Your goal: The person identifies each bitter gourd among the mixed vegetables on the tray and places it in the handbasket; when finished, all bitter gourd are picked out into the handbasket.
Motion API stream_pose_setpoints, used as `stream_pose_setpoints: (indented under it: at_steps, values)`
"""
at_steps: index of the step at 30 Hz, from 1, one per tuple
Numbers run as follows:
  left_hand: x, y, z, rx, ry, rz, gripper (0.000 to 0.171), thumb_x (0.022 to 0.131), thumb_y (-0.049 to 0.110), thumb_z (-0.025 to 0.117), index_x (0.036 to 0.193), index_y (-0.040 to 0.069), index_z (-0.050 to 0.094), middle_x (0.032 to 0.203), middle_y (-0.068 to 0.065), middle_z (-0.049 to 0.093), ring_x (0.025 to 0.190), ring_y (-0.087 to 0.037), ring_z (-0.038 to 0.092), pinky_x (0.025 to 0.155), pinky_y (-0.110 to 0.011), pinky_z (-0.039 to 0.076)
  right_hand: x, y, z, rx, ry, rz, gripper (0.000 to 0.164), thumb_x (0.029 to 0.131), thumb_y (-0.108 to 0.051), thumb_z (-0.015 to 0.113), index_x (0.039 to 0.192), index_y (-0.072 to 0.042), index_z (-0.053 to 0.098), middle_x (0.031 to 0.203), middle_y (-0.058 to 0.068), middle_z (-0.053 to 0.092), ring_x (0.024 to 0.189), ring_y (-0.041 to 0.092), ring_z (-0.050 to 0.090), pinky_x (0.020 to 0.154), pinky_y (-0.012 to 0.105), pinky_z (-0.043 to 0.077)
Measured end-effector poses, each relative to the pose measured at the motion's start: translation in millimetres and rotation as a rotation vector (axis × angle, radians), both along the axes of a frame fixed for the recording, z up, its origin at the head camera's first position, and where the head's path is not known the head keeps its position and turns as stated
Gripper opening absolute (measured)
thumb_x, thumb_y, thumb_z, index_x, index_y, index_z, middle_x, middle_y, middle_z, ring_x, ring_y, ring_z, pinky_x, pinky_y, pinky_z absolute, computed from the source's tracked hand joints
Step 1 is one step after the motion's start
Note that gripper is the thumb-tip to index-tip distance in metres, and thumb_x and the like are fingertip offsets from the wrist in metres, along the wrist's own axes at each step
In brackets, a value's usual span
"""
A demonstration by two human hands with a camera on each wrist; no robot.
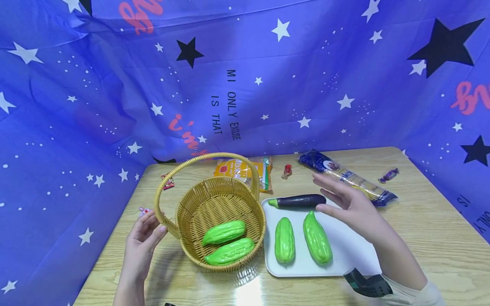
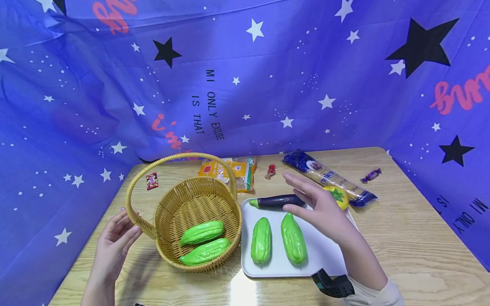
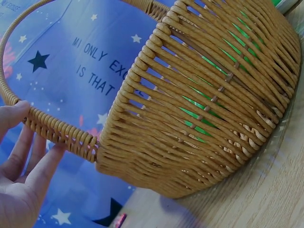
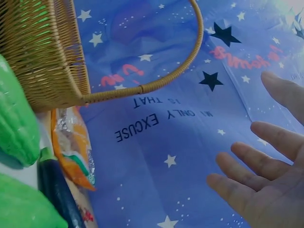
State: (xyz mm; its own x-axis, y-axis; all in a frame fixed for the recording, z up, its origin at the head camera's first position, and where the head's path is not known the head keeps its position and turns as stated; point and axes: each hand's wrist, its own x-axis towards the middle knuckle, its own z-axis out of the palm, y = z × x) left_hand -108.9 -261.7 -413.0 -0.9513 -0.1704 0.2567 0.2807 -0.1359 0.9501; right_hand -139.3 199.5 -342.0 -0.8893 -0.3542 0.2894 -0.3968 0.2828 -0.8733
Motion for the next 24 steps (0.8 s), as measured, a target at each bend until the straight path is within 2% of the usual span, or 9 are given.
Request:
stream_pose_setpoints:
  at_steps: [7, 12, 20, 24]
  values:
    - [-0.1, 0, -0.8, 0.000, 0.008, -0.005, 0.043, 0.087, -0.016, 0.051, 0.124, 0.005, 0.051, 0.111, 0.007, 0.065, 0.102, -0.004, 0.061, 0.088, -0.019, 0.055, 9.3, 9, -11.1, 0.004, 0.059, -0.042, 0.061, 0.088, -0.002, 0.062, 0.143, -0.011, 0.038, 0.149, -0.008, 0.038, 0.126, -0.012, 0.041, 0.097, 0.006, 0.042]
    - [-0.6, -1, -1.2, 0.005, 0.027, -0.014, 0.043, 0.087, -0.017, 0.050, 0.125, 0.004, 0.051, 0.112, 0.006, 0.065, 0.103, -0.005, 0.061, 0.088, -0.019, 0.055, 14.0, 12, -20.1, -0.008, 0.078, -0.060, 0.063, 0.085, 0.002, 0.063, 0.143, -0.006, 0.038, 0.148, -0.014, 0.037, 0.127, -0.013, 0.040, 0.098, 0.005, 0.041]
    - [-0.1, -2, -1.4, 0.006, 0.026, -0.014, 0.044, 0.086, -0.017, 0.050, 0.125, 0.004, 0.051, 0.113, 0.003, 0.065, 0.102, -0.005, 0.061, 0.088, -0.020, 0.055, 20.4, 10, -43.6, -0.065, 0.107, -0.070, 0.063, 0.080, 0.010, 0.065, 0.138, 0.005, 0.040, 0.145, -0.019, 0.038, 0.132, -0.013, 0.032, 0.102, 0.005, 0.037]
    - [-0.9, -1, -1.2, -0.001, 0.019, -0.010, 0.044, 0.086, -0.017, 0.051, 0.125, 0.004, 0.051, 0.113, 0.003, 0.065, 0.103, -0.005, 0.061, 0.089, -0.021, 0.055, 23.0, 10, -55.2, -0.039, 0.094, -0.096, 0.063, 0.080, 0.006, 0.067, 0.137, 0.004, 0.041, 0.142, -0.023, 0.040, 0.130, -0.016, 0.031, 0.101, 0.004, 0.037]
